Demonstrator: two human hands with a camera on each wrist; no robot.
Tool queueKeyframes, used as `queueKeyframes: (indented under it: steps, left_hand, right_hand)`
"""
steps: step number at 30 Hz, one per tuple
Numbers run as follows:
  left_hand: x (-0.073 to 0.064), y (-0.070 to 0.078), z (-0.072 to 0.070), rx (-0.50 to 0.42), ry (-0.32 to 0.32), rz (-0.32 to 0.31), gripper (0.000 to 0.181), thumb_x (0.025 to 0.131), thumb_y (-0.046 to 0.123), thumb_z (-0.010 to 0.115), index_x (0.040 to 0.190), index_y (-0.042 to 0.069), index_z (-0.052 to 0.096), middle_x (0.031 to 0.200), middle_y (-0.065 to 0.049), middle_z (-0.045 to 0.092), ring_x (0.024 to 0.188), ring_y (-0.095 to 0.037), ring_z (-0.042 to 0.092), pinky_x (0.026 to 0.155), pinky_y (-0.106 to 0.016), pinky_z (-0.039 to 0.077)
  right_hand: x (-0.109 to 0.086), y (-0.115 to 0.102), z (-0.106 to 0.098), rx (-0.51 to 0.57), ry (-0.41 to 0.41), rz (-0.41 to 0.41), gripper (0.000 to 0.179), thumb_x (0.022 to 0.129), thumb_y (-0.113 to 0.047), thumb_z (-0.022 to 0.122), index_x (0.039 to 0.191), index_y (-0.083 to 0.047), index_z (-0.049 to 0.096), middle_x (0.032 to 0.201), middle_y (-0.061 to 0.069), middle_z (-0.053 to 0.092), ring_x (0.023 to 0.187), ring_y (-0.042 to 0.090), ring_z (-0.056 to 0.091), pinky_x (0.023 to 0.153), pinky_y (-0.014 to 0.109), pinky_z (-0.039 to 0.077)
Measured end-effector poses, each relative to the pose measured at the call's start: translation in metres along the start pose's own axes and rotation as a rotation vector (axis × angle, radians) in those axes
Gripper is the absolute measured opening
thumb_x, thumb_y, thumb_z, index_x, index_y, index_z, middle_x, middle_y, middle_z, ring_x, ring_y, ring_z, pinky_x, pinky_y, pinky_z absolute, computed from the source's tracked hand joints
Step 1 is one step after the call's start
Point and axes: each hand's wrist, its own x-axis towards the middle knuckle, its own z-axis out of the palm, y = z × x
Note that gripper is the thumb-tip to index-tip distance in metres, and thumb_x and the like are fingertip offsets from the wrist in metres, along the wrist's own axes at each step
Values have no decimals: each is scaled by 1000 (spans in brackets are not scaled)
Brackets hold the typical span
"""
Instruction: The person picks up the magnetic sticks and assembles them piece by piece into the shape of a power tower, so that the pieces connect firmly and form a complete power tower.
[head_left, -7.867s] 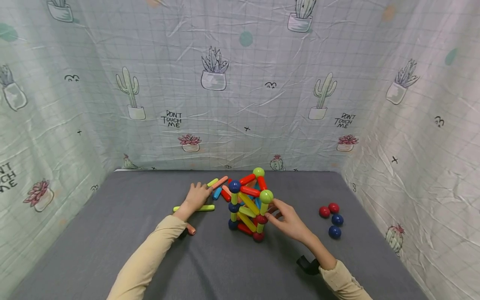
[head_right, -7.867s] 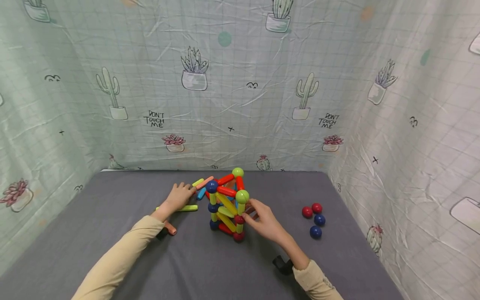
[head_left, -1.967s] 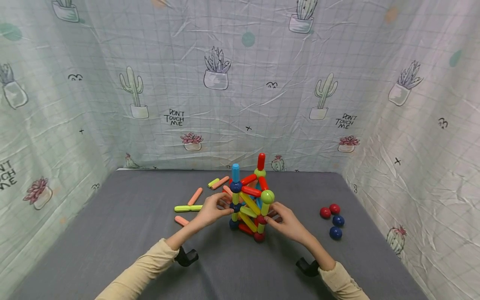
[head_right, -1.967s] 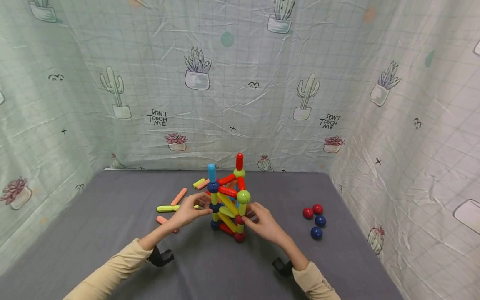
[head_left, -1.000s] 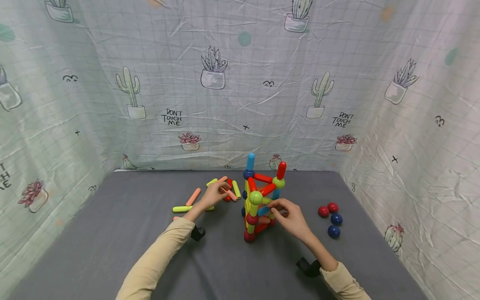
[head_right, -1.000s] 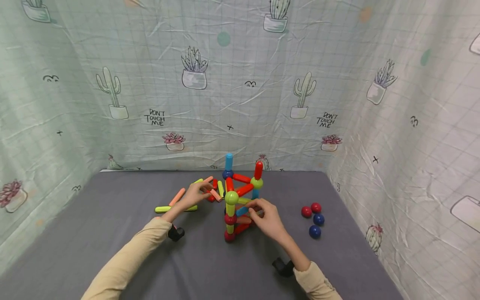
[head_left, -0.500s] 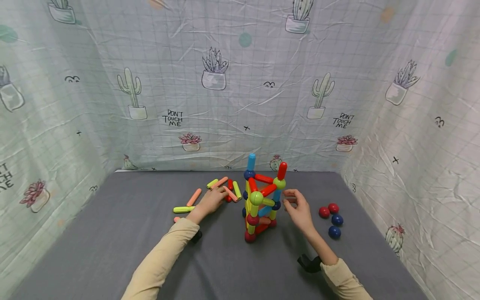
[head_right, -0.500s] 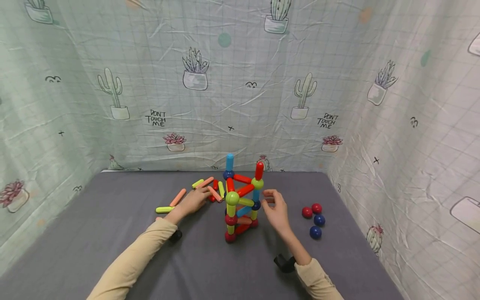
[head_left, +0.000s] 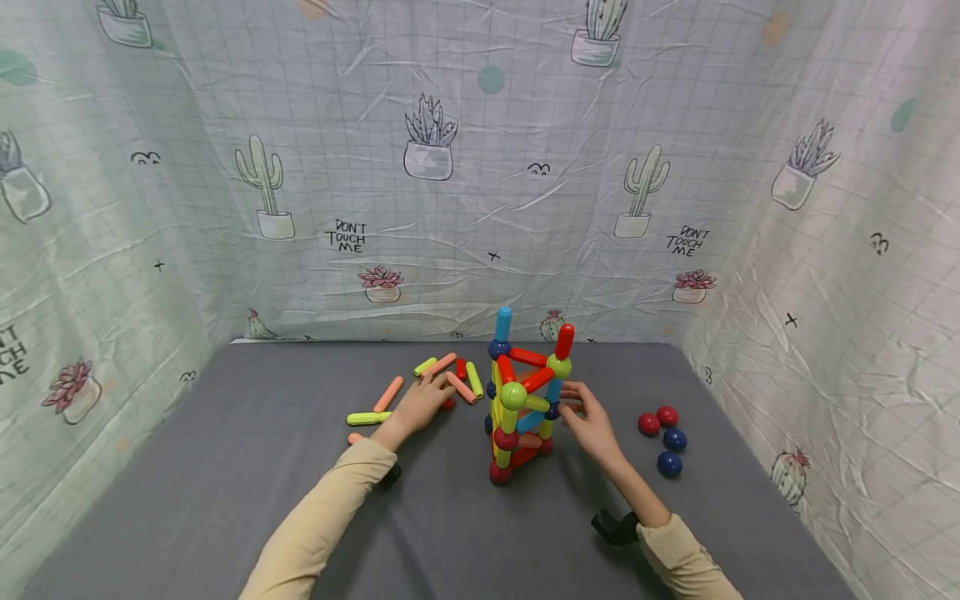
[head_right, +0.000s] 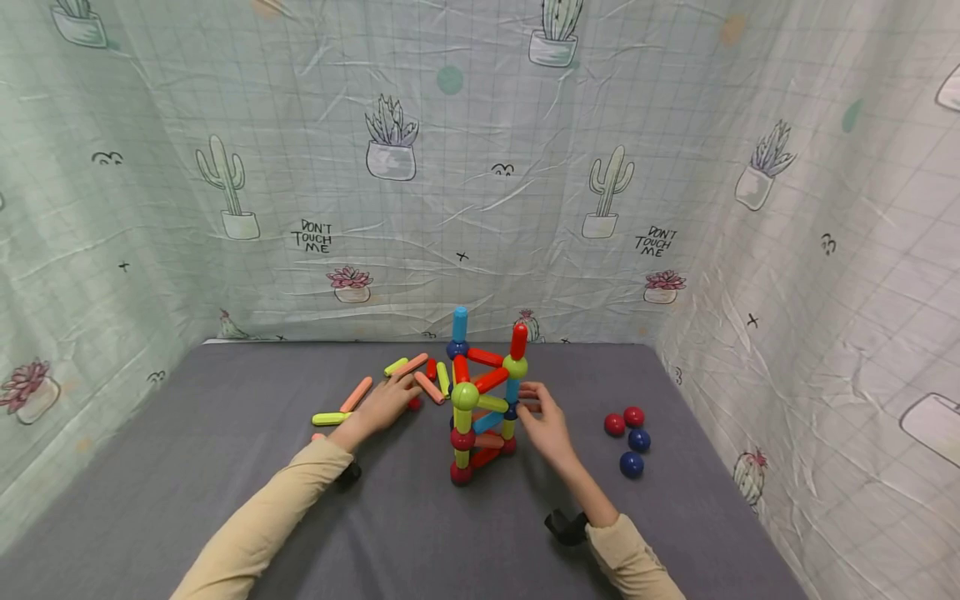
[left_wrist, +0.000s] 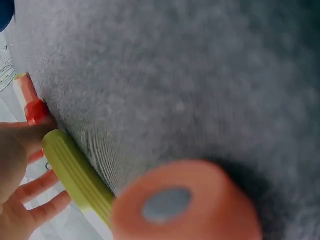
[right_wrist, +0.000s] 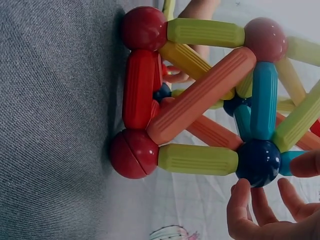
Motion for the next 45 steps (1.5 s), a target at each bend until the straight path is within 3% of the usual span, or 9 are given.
queueKeyframes:
  steps: [3,6,11,16,22,26,33,39,45]
  left_hand:
    - [0,0,-2,-51,47,10,23,84,10,60,106,7,60,109,-14,55,96,-30,56,65,-39,49]
    - [2,2,-9,-153,150,31,20,81,13,64,99,7,58,100,-13,57,85,-24,57,63,-32,47]
    - [6,14,-32,-406,255,36,18,81,10,64,97,7,56,104,-11,57,86,-19,58,67,-28,48]
    - [9,32,-61,-699,290,4,14,85,11,59,98,9,54,91,-4,59,80,-15,59,66,-27,50]
    - [11,65,-118,-993,313,-89,28,89,15,54,114,3,52,102,-17,62,91,-26,61,75,-35,51]
    - [16,82,-142,-1130,316,-69,32,89,8,51,120,0,48,107,-21,58,97,-30,58,79,-32,50]
    - [19,96,-141,-1208,282,20,32,90,8,51,121,3,48,108,-21,59,96,-29,59,77,-26,50]
    - [8,110,-158,-1165,231,26,32,89,3,51,120,-1,48,107,-23,59,96,-31,59,75,-27,50]
    - [4,115,-164,-1083,253,84,38,84,0,56,121,-2,47,103,-21,60,88,-29,59,76,-33,50]
  right_hand:
    - [0,0,1,6,-11,-5,31,89,-6,49,119,-4,48,117,20,52,98,33,57,73,38,51]
    - [1,1,2,4,-22,-1,31,88,-5,49,119,-4,49,117,21,52,98,34,57,74,43,51]
    - [1,2,3,-3,-24,8,31,87,-4,50,118,-3,49,117,22,52,98,34,57,74,44,51]
    - [2,1,3,4,-25,7,30,87,-4,50,117,-3,49,116,22,52,99,35,57,74,43,51]
    - [1,1,2,-8,-16,7,30,87,-4,50,117,-3,50,116,21,52,99,35,57,72,39,52]
    - [2,1,3,-13,-14,4,29,87,-4,50,117,-3,50,116,21,52,99,35,57,72,40,52]
    - [2,1,4,-16,-22,7,29,88,-3,50,117,-3,50,116,21,52,98,34,58,72,41,51]
    - [1,-1,4,-9,-30,11,29,88,-4,50,117,-3,49,117,22,52,99,34,57,72,40,51]
    - [0,-2,3,-12,-30,21,30,88,-5,50,118,-3,49,118,21,52,100,33,57,70,33,52]
